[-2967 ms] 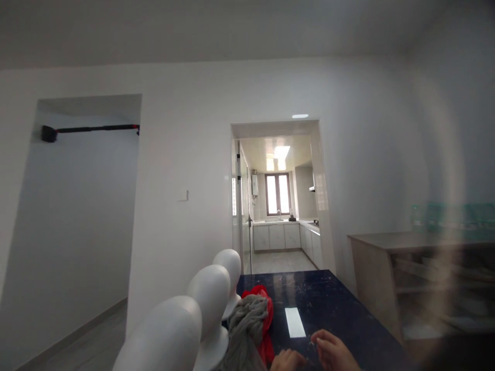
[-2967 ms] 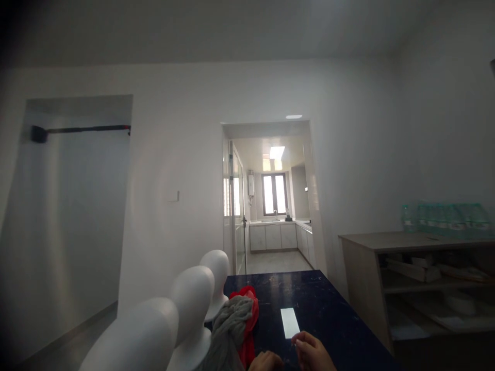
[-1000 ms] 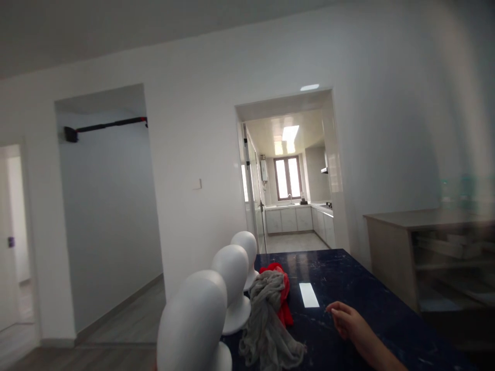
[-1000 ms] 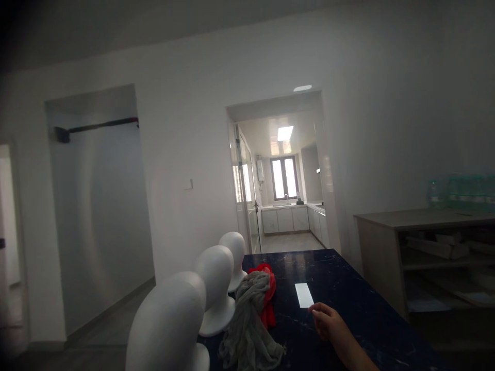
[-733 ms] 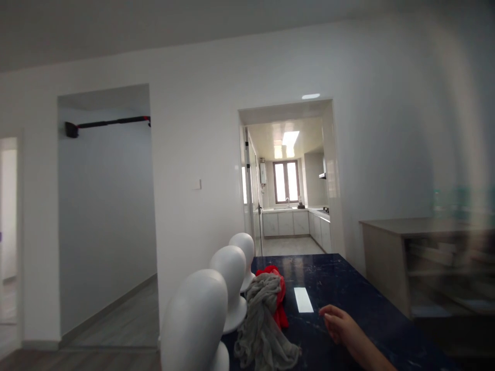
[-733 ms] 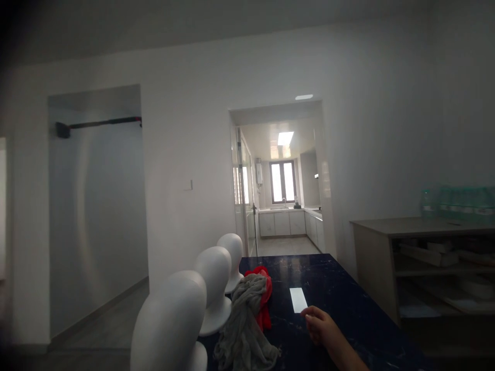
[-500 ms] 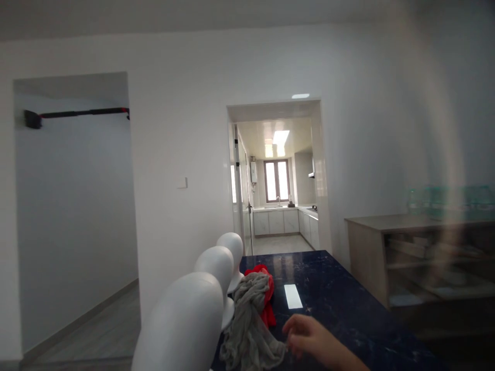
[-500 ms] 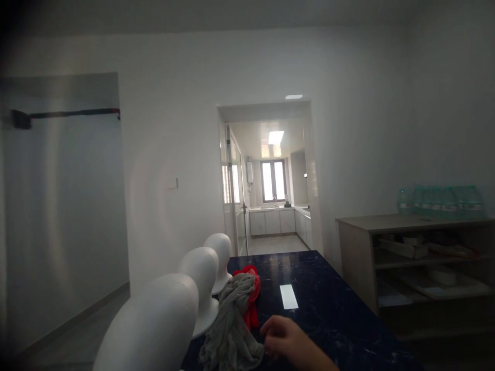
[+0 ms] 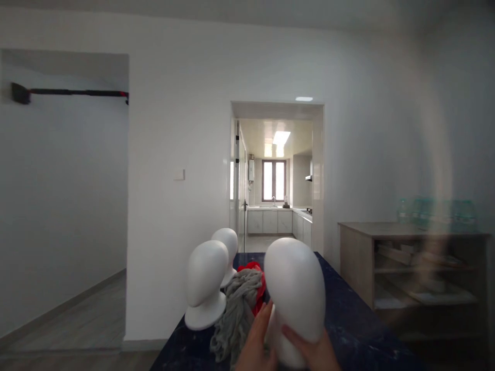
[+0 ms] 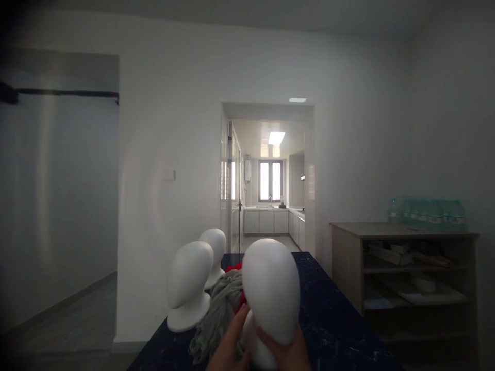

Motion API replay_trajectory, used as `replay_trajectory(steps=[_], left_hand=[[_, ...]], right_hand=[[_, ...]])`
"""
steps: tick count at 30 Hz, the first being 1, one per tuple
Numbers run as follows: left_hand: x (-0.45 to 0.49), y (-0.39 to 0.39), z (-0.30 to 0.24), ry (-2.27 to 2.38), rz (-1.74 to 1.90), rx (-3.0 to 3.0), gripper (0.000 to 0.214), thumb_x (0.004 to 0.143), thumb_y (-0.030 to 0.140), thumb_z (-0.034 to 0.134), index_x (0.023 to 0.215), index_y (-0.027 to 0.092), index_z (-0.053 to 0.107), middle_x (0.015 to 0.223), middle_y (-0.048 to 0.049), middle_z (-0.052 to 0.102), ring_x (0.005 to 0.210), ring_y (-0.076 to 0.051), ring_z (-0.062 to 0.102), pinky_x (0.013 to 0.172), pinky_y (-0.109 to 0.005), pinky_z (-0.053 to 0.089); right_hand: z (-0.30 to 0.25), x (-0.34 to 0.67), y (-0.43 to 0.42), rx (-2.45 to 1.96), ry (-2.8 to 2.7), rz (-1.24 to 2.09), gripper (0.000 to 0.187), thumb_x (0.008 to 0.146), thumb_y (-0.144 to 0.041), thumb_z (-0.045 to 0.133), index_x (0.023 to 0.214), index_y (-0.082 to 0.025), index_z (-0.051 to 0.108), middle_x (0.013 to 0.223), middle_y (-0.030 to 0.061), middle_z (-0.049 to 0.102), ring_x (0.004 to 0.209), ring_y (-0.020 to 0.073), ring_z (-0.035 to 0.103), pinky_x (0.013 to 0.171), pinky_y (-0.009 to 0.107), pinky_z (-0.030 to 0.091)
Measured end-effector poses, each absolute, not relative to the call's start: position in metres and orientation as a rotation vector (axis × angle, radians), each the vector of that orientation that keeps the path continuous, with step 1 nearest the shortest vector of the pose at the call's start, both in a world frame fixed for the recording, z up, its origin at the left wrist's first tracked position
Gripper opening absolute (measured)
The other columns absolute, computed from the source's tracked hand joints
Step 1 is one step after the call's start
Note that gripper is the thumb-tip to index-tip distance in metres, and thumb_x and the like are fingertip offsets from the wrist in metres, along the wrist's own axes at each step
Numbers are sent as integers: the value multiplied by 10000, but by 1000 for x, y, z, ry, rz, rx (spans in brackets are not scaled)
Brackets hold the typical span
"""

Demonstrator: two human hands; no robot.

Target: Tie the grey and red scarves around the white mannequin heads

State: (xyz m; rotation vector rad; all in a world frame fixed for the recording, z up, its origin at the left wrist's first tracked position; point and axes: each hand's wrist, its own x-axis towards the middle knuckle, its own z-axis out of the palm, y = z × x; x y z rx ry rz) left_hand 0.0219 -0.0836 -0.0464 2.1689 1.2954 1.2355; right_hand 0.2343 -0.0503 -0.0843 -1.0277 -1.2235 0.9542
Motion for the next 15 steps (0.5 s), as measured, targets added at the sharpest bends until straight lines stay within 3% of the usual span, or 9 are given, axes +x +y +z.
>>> replay_trajectory(steps=[3, 6, 11, 15], left_hand=[[22, -64, -55, 1345, 1161, 2195, 474, 840, 87, 567, 1249, 235, 753, 1302, -80, 767, 1252, -243, 683, 1143, -375, 497], [18, -52, -74, 1387, 896, 2311, 338, 856, 122, 559, 1026, 260, 816, 1025, -48, 836, 1006, -225, 766, 955, -320, 551], [17, -44, -93, 1333, 683, 2337, 348, 829, 166, 645, 1092, 314, 818, 965, 0, 854, 894, -199, 786, 820, -253, 543], [16, -45, -91, 1359, 675, 2274, 329, 823, 200, 680, 1106, 306, 811, 949, 0, 858, 875, -194, 791, 785, -236, 529]], right_hand=[[-69, 268, -20, -1196, -1072, 640, 831, 525, -643, 959, 1169, -194, 685, 1199, 171, 800, 1168, 427, 724, 999, 497, 589], [-45, 288, 18, -1243, -1148, 520, 863, 509, -659, 937, 1177, -174, 686, 1200, 187, 799, 1170, 428, 727, 989, 491, 578], [-33, 282, 58, -1218, -1060, 561, 958, 496, -681, 914, 1242, -128, 679, 1283, 218, 770, 1253, 416, 698, 1024, 444, 569], [-69, 268, 62, -1234, -1152, 655, 835, 499, -635, 919, 1162, -169, 717, 1167, 184, 817, 1226, 419, 713, 984, 437, 588]])
